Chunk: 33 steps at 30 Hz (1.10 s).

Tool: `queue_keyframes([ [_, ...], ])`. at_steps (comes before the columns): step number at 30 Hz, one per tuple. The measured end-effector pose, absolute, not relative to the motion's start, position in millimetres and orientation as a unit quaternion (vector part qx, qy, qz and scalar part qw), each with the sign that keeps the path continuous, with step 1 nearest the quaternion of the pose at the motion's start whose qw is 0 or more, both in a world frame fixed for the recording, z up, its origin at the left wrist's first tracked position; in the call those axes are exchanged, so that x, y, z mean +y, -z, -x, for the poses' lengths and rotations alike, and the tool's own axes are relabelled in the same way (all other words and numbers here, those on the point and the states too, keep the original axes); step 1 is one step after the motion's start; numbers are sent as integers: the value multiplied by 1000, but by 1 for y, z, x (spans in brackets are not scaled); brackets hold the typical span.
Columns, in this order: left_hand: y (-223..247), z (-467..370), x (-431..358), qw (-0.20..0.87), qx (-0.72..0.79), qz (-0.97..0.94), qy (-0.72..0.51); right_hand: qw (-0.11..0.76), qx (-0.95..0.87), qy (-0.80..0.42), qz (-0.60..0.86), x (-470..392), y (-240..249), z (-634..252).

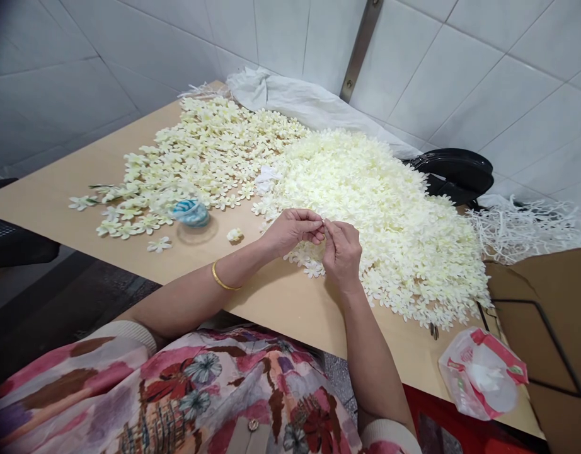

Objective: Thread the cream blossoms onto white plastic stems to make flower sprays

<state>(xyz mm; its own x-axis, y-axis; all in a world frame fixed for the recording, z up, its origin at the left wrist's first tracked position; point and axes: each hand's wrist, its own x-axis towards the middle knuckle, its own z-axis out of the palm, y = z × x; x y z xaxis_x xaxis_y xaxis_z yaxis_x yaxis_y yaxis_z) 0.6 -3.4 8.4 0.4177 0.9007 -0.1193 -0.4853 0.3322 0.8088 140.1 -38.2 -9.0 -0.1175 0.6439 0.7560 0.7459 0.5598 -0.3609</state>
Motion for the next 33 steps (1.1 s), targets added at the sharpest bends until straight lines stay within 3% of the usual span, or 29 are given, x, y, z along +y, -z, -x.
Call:
queue_keyframes([
  [33, -10, -1, -4, 791, 279, -320, -440, 464, -761, 76, 447, -38, 12, -141],
])
